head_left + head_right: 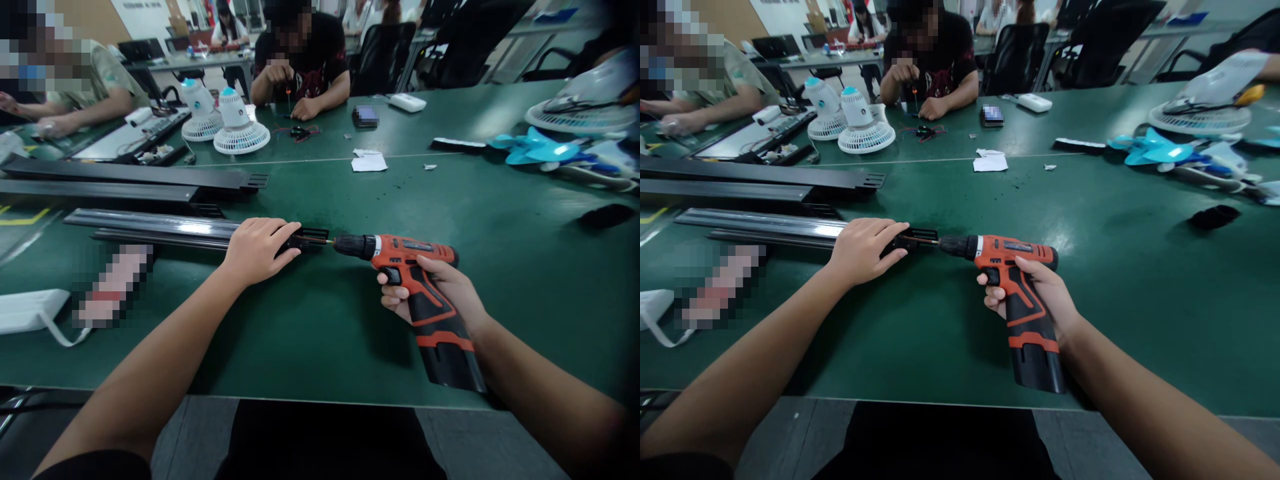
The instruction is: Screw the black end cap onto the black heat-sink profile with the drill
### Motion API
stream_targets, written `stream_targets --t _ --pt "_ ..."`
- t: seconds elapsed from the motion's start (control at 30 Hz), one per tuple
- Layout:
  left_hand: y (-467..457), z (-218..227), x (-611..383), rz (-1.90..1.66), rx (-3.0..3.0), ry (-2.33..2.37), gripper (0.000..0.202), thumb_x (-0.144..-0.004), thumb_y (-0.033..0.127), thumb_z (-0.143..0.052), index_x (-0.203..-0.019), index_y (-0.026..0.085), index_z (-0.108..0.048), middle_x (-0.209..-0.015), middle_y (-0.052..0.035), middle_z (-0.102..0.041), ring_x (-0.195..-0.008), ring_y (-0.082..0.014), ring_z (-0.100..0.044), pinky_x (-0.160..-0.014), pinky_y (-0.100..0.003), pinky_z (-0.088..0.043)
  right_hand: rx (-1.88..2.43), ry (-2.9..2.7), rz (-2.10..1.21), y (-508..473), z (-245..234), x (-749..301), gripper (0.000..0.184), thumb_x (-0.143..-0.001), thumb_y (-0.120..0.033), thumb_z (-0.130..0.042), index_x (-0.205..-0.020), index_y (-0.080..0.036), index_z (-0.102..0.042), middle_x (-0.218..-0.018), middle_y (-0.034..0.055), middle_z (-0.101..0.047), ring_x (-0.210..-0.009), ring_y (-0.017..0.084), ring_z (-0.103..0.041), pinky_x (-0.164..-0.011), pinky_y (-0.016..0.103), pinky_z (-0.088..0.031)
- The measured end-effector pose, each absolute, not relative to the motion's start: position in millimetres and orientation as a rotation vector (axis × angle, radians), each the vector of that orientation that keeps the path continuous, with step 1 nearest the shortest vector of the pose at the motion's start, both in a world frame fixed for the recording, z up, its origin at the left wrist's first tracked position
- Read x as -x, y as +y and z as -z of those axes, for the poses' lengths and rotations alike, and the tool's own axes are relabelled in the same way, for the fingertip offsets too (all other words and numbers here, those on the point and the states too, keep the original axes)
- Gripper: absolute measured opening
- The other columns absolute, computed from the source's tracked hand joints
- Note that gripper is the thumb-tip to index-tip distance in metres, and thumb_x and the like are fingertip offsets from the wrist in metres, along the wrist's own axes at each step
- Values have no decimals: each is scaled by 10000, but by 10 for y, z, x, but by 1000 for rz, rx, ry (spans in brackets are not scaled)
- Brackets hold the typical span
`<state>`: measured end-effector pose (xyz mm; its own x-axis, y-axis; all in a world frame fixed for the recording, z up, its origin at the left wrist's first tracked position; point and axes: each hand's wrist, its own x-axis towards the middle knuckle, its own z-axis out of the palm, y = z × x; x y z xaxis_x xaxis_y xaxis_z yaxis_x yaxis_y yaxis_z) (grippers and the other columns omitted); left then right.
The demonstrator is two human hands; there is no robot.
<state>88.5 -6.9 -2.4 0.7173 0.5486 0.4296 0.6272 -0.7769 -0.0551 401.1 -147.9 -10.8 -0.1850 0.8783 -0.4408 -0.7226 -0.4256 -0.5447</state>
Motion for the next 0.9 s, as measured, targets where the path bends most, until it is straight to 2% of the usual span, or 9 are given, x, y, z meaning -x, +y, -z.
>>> stream_targets --t 0.3,0.5,0.7,0.9 --pt "-59 34 -882 605 2707 -919 453 -1045 490 -526 -1355 194 -672 -1238 -117 -758 -1126 -323 -718 -967 -487 -533 925 -263 -1805 -1478 85 -3997 355 -897 -382 -590 -1186 -190 -666 -911 114 -707 -582 167 -551 -597 337 -598" --pt "-65 31 -882 596 2708 -923 450 -1044 485 -525 -1359 196 -667 -1241 -117 -756 -1132 -323 -713 -966 -484 -528 914 -229 -1812 -1483 76 -3989 390 -883 -372 -606 -1189 -139 -671 -903 139 -709 -589 151 -552 -598 306 -588" --pt "-55 42 -876 602 2719 -926 459 -1044 495 -523 -1368 201 -665 -1245 -122 -754 -1138 -328 -709 -969 -499 -526 930 -210 -1807 -1471 64 -3980 369 -898 -367 -570 -1193 -173 -677 -898 125 -709 -578 160 -541 -581 326 -593" --pt "-61 36 -878 598 2718 -930 455 -1044 491 -524 -1365 203 -667 -1250 -118 -752 -1145 -326 -708 -977 -492 -525 916 -215 -1812 -1480 73 -3996 365 -891 -367 -598 -1180 -159 -676 -897 129 -721 -590 151 -547 -591 322 -598"
